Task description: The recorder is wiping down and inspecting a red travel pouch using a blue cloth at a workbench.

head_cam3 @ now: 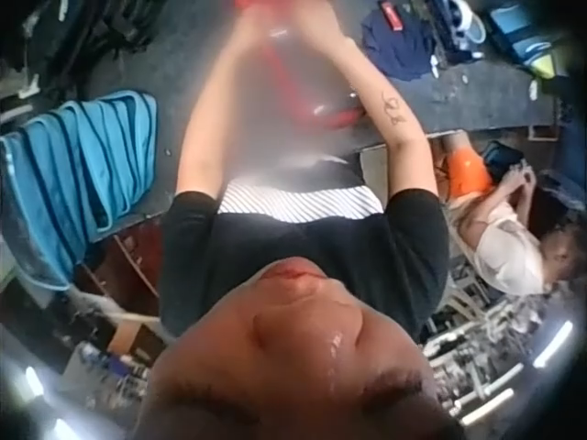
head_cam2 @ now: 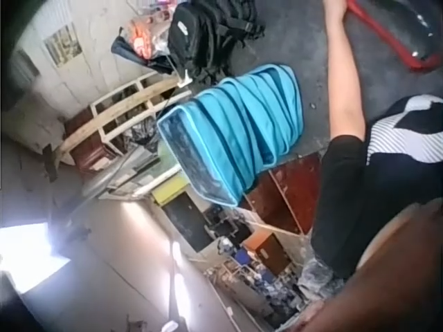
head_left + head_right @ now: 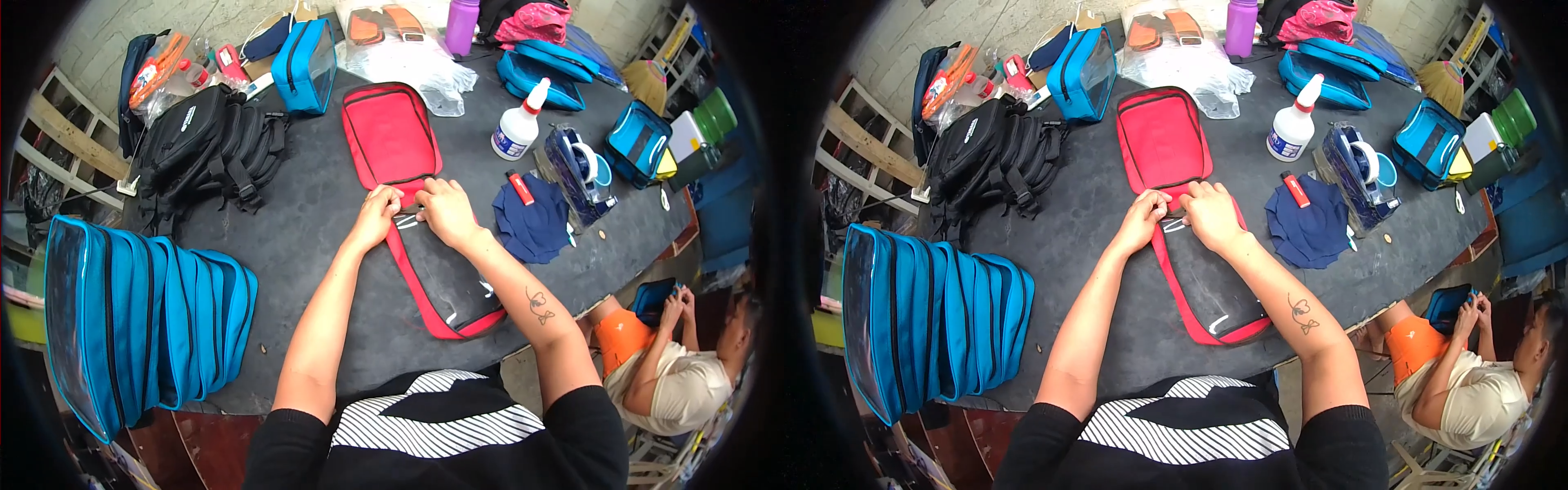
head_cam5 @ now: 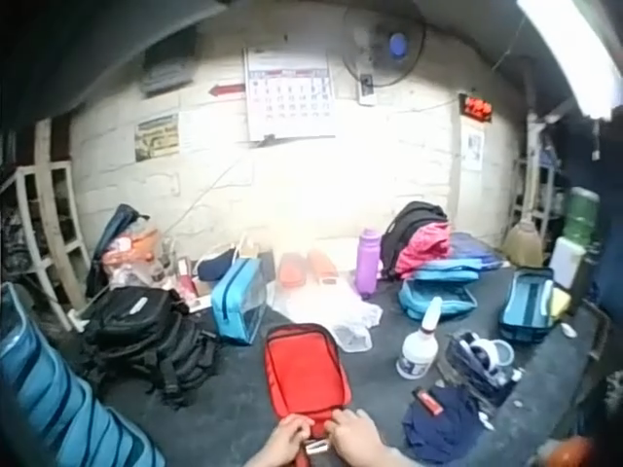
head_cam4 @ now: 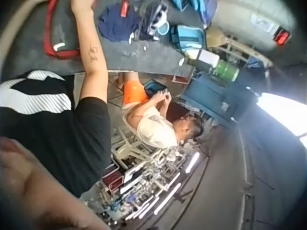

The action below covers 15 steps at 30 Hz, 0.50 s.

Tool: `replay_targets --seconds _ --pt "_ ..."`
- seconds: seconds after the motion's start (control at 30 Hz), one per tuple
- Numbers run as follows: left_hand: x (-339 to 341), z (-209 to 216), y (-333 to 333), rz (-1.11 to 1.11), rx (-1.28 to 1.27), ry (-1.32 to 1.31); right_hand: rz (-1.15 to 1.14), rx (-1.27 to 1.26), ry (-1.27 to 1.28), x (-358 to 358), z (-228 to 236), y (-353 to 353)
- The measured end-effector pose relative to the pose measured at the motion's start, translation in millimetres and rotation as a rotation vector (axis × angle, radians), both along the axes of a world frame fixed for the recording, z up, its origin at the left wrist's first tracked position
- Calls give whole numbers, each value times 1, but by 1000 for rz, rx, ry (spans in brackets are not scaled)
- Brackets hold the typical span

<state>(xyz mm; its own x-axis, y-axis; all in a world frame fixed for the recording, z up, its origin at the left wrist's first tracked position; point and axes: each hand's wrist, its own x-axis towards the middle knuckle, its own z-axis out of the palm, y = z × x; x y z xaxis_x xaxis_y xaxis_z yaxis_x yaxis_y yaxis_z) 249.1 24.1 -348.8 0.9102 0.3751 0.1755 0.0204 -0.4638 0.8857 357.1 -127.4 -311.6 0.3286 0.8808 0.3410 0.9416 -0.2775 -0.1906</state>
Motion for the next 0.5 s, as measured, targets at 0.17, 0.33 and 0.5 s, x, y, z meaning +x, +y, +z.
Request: replay_targets --seconds 0.17,0.33,0.5 --pt "2 -5 3 -33 -32 -5 25 11 -7 -2 2 0" --pt "0 -7 5 -44 -61 13 59 13 -51 -3 -2 1" --pt "0 -6 5 -51 -32 1 60 -8 -58 -6 -5 4"
